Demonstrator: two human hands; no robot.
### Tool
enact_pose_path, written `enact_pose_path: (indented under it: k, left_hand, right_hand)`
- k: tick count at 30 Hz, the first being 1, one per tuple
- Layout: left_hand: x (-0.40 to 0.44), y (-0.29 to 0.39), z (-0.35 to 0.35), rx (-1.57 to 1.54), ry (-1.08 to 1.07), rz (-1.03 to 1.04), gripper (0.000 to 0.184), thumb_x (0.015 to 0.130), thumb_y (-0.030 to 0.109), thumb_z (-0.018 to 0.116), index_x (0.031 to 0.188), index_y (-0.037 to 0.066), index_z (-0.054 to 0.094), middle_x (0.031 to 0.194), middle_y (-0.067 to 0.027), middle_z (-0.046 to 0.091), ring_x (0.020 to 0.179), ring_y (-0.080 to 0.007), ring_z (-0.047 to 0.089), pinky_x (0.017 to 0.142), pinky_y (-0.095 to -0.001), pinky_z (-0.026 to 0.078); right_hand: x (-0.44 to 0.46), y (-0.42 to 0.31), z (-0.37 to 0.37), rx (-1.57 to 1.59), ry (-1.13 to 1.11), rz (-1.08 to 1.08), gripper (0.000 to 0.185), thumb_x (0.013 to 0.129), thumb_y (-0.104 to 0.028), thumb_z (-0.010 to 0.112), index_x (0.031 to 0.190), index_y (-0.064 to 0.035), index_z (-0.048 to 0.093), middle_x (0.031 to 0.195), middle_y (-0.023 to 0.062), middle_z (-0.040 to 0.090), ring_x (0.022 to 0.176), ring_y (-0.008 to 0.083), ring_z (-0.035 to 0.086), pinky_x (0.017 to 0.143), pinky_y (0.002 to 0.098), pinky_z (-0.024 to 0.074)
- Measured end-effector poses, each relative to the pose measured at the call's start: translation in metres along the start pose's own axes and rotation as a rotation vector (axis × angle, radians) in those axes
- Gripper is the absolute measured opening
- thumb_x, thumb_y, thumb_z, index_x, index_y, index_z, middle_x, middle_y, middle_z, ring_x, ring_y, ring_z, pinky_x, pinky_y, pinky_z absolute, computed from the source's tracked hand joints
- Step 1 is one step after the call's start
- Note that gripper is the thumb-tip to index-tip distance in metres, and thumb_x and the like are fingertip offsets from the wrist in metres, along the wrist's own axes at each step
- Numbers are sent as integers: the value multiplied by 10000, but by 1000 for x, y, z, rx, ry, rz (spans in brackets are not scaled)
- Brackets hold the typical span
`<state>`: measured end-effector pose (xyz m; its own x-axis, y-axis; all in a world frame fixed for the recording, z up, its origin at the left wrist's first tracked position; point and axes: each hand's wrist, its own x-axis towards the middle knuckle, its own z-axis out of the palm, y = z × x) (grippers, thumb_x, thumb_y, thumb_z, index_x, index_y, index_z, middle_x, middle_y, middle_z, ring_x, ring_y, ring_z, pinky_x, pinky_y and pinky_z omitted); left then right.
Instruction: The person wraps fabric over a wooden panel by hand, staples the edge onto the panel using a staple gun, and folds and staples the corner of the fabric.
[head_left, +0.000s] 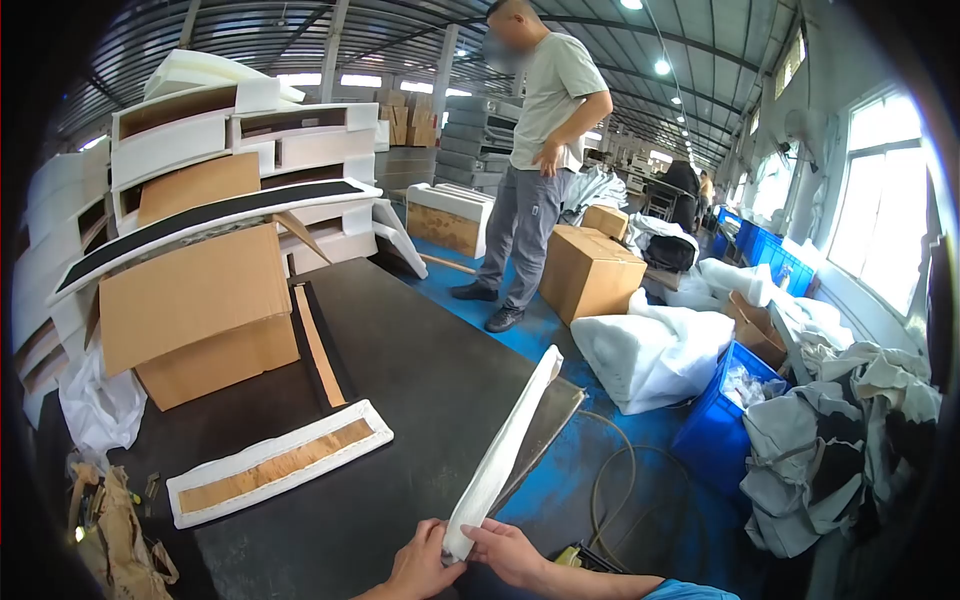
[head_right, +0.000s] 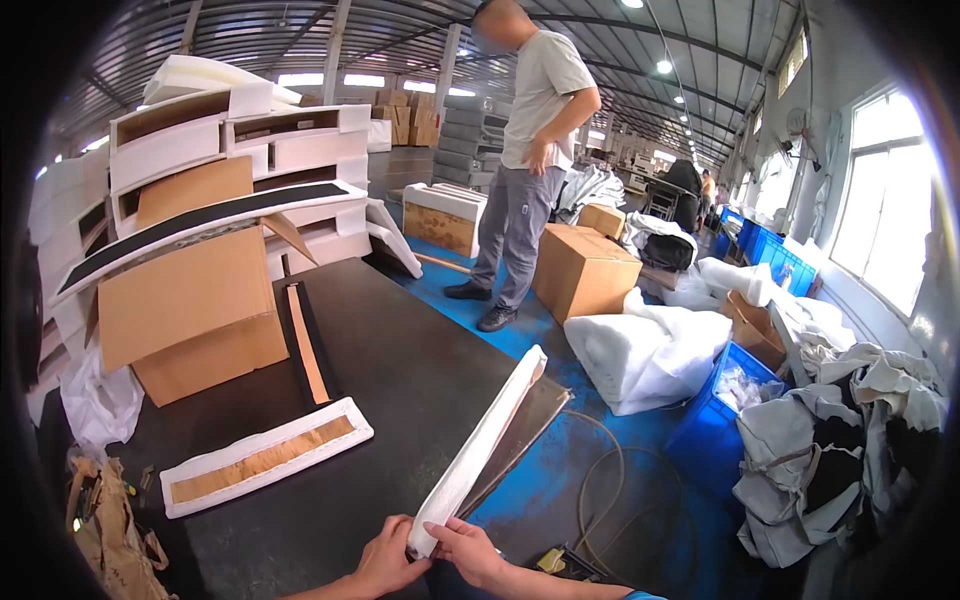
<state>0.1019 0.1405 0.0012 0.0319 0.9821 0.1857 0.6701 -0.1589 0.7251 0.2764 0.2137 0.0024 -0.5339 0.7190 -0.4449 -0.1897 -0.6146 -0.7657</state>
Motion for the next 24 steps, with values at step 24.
enact_pose_path:
  k: [24]
  left_hand:
    - [9,-4,8,15,41,-6,602,864,238,766,1355,48,474,1210,-227,615,950,-453,697,763,-526,583]
  right_hand:
    - [-11,-14,-6,12,-297,7,377,1072,-119,551,1437,-28,566,1321,76,650,1224,159,606,1097,353,465]
